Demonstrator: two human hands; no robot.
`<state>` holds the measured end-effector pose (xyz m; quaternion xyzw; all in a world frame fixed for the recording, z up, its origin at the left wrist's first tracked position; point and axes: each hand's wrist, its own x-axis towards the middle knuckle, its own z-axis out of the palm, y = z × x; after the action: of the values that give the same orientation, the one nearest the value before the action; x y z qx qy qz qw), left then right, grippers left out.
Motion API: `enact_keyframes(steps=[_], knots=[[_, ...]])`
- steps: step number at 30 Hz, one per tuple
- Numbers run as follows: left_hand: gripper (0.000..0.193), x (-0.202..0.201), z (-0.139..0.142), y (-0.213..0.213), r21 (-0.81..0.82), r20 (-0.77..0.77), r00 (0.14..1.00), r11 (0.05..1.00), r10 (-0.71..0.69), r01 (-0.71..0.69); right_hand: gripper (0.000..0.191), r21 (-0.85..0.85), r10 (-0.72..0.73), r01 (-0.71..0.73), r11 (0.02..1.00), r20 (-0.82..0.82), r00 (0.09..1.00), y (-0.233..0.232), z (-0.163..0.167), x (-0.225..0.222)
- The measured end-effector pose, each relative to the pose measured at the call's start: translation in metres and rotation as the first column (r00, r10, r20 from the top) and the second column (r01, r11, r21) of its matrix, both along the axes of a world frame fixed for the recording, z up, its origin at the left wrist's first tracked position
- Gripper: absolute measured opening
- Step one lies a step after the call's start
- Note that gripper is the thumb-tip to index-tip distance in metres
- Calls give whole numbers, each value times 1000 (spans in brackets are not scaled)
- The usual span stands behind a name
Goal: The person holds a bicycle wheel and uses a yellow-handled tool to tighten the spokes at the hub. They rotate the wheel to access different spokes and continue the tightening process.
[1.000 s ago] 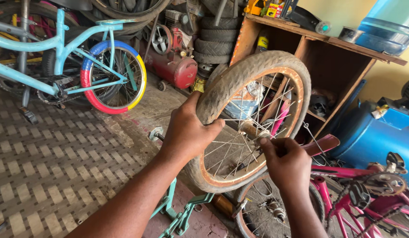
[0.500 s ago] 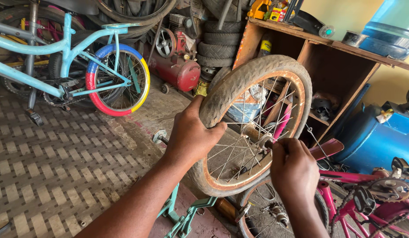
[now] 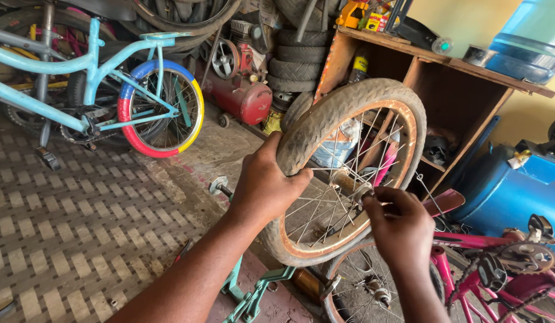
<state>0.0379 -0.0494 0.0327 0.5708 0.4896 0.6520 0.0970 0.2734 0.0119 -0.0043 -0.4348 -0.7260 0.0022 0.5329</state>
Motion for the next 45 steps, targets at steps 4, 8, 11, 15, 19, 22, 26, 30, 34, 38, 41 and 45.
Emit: enact_keyframes(steps=[4, 8, 11, 15, 19, 22, 26, 30, 34, 38, 41, 45], knots=[[48, 1, 0, 0, -3, -10, 1000, 1000, 12, -12, 12, -42, -112, 113, 993, 18, 994, -4, 4, -6], [47, 4, -1, 1, 25, -21, 1000, 1000, -5, 6, 12, -44, -177, 179, 983, 51, 983, 3, 9, -4], [47, 5, -3, 3, 49, -34, 999, 998, 38, -37, 15, -32, -251, 257, 966, 128, 960, 6, 6, -5], [44, -2, -4, 8, 1, -11, 999, 999, 50, -50, 21, -10, -275, 280, 960, 162, 948, 4, 2, 0], [45, -13, -6, 10, -21, 41, 999, 999, 34, -33, 23, -129, -187, 198, 972, 93, 978, 3, 6, 15], [49, -17, -7, 10, 30, 35, 999, 1000, 6, -7, 30, -354, -77, 18, 935, -153, 985, 3, 2, 14], [48, -12, -6, 10, -43, 11, 999, 998, 38, -37, 43, -373, -42, -10, 928, -131, 990, 5, -5, 5], [52, -3, -4, 8, 80, -24, 998, 996, 51, -49, 41, -160, -62, 52, 986, -60, 996, 6, -10, -5], [48, 0, -3, 8, 29, -9, 998, 997, 66, -66, 29, -114, -135, 129, 985, -51, 990, 5, -9, -10], [45, -1, -4, 8, 42, -8, 998, 997, 69, -69, 27, -218, -287, 313, 924, 143, 947, 0, -10, -13], [42, -1, -5, 9, 61, -12, 997, 996, 73, -72, 28, -212, -266, 299, 930, 172, 949, -2, -10, -11], [43, 3, -4, 9, 71, -30, 995, 993, 92, -89, 27, -92, -164, 174, 980, 113, 980, 1, -15, 2]])
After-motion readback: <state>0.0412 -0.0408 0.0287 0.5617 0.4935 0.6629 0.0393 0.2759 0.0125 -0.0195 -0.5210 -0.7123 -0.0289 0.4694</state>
